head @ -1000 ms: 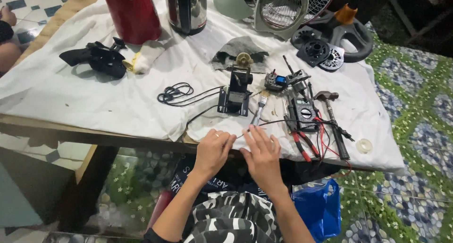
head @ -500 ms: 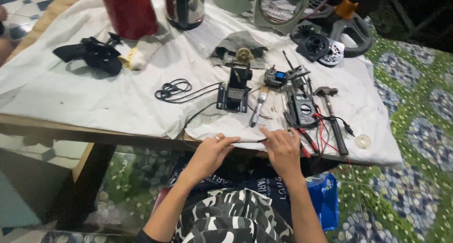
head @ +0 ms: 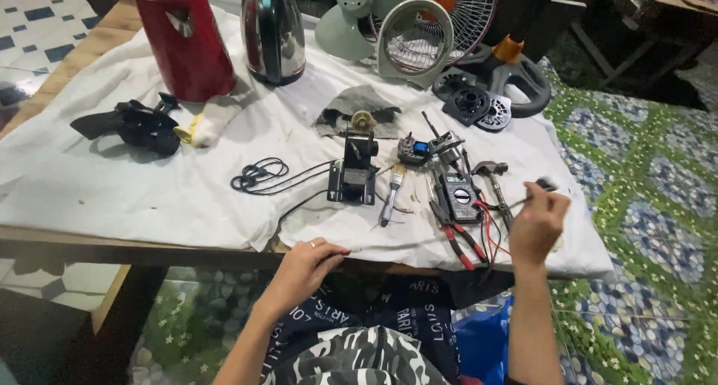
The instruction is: Wrapping electrical tape around wire connections and using pliers to repair an appliance component.
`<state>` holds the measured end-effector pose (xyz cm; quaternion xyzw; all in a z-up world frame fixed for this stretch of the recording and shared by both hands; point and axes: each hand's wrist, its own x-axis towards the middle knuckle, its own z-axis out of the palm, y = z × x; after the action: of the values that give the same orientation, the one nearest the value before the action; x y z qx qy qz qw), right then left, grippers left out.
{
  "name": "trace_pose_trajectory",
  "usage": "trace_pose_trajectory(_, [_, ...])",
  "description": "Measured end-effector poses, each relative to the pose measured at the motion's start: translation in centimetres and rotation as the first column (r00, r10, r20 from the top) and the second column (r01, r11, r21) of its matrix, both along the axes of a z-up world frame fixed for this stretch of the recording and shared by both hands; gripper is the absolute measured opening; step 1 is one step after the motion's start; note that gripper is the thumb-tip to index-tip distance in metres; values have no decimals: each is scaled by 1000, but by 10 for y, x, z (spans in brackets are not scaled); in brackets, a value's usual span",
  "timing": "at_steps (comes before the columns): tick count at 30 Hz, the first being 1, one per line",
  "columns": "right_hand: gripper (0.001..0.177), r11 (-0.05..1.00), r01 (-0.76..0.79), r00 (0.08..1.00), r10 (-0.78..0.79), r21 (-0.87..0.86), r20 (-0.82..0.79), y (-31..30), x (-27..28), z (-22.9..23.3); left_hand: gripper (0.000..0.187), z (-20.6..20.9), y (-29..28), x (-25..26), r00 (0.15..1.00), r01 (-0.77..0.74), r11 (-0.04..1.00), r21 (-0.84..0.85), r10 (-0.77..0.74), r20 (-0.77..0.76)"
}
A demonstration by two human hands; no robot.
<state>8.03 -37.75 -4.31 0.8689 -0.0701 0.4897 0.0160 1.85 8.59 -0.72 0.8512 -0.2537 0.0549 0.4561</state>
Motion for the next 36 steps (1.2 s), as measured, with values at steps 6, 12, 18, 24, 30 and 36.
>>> trace_pose_trajectory(6, [11,936,-351,925,349,-9,150,145,-93,79,62,7,39,-4,910,264,922,-285,-336,-242])
trace_pose_trajectory(12, [37,528,-847,516,844,59,-147,297,-135,75,72,30,35,-23,816,221,694,-685,-516,-260])
trace_pose_trajectory(18, [48,205,-922,113,954,330,-278,330,-140,51,21,22,76,-32,814,-32,721,-692,-383,-436])
trace_pose_trajectory(24, [50,215,-677,87,973,704,-213,313,-140,36,22,38,189,79,683,-715,681,-157,729,53])
trace_pose_trajectory(30, [61,390,-591,111,906,706,-408,308,-135,14,39,10,215,232,454,-838,528,141,530,716])
trace_pose_trajectory(36, [65,452,-530,104,874,718,-474,294,-128,4,66,-27,199,295,725,-689,489,535,443,528])
